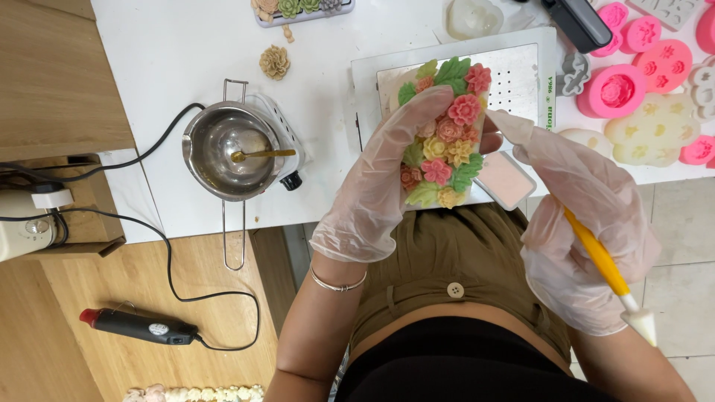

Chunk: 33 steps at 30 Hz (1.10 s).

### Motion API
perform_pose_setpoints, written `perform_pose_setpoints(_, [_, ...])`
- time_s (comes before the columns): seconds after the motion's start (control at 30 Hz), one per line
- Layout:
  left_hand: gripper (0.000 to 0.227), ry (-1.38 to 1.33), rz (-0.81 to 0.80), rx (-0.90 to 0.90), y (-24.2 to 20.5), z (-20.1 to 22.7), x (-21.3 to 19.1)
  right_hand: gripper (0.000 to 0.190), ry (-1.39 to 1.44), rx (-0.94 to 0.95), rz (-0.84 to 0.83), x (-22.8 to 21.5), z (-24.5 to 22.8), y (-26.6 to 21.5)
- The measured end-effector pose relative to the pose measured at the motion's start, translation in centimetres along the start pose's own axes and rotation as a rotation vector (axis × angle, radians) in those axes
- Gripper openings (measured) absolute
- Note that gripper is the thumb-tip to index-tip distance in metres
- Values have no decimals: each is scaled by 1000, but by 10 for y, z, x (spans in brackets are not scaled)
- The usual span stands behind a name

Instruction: The recorder uses molds and wax to create decorative floral soaps.

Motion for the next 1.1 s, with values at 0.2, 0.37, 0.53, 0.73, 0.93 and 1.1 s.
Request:
perform_pose_setpoints(0.2, [63,39,-38,-17,8,6,5,27,174,-103,86,9,-8,16])
perform_pose_setpoints(0.37, [83,4,-39,-85,20,-11,-15,20,277,-191,265,14,21,19])
perform_pose_setpoints(0.53, [109,924,-123,591,20,-26,-20,31,373,41,70,24,17,2])
perform_pose_setpoints(0.73, [66,649,14,238,29,-41,-19,25,287,35,0,27,11,-2])
perform_pose_setpoints(0.93, [65,1060,1,397,26,-40,-13,23,271,68,16,19,44,-23])
perform_pose_setpoints(1.1, [70,1189,-3,444,30,-43,-16,26,228,51,35,18,47,-23])
Point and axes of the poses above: each hand's wrist, its own y-axis towards the middle knuckle, its own x-axis out of the palm, z = x × y, the point moved 2 cm from there along y, towards the middle knuckle, and after that the axes turned 13 degrees about y, right-handed, at the moved point
